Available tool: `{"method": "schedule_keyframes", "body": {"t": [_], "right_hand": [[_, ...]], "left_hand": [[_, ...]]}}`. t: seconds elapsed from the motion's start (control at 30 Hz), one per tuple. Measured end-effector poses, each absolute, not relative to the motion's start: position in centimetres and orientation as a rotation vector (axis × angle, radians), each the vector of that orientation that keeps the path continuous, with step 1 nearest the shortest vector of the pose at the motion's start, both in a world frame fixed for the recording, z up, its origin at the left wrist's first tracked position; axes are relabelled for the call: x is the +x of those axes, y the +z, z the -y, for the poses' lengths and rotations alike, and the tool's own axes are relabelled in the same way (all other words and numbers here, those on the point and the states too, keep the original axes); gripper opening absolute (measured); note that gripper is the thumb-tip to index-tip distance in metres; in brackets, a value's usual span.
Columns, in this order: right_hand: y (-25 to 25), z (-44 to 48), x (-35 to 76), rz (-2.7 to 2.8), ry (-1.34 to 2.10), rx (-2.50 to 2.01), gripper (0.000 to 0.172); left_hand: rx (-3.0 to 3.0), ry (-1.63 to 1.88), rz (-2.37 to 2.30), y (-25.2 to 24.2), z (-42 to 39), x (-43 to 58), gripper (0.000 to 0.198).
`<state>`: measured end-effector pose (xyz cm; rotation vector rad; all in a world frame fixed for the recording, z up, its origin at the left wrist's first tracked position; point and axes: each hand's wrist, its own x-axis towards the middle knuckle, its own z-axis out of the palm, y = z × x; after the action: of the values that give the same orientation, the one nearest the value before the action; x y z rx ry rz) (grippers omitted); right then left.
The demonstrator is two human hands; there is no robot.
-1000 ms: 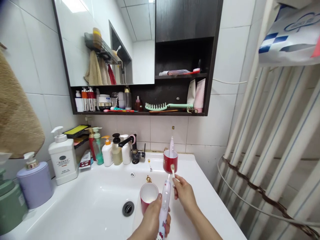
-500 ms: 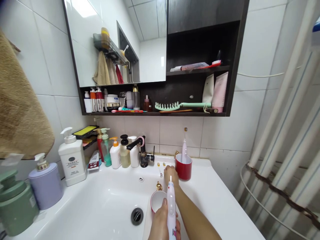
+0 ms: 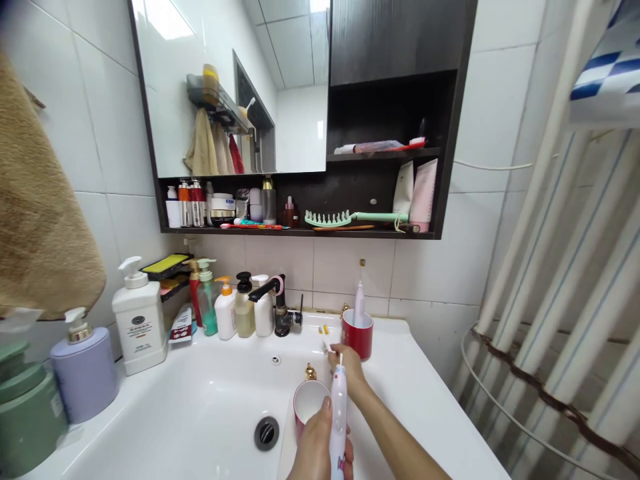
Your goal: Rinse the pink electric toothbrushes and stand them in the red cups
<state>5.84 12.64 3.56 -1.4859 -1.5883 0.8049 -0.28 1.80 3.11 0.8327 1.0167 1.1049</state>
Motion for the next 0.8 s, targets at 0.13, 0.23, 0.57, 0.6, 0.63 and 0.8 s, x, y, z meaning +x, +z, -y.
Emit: {"method": "schedule_keyframes", "body": {"t": [0.13,0.23,0.57,0.6,0.63,0.8], "right_hand": [[5.5,-7.6,10.2,1.351,1.068,-1.348,0.017],[6.7,-5.1,12.4,1.061,1.304,-1.13,0.016],[6.3,-4.0,12.9,0.939,1.419,-0.992,0.022],[6.3,-4.0,12.8,0.945,1.411,-0.997,0.022],[6.3,-4.0,12.8,0.951,1.401,-1.003,0.022],[6.2,-3.9,12.7,0.985,1.324,-1.038,0.022]], "left_hand": [[1.019,0.978,-0.994,2.9,-0.6,0.2,0.062],[1.155,0.907,-0.999,2.6,0.4,0.7,0.062],[1.132,0.85,-0.977,1.9,0.5,0.9,0.062],[1.13,0.846,-0.971,1.9,0.4,0.9,0.063],[1.133,0.841,-0.965,1.8,0.3,0.9,0.063],[1.142,0.826,-0.963,1.7,0.3,0.9,0.064]]}}
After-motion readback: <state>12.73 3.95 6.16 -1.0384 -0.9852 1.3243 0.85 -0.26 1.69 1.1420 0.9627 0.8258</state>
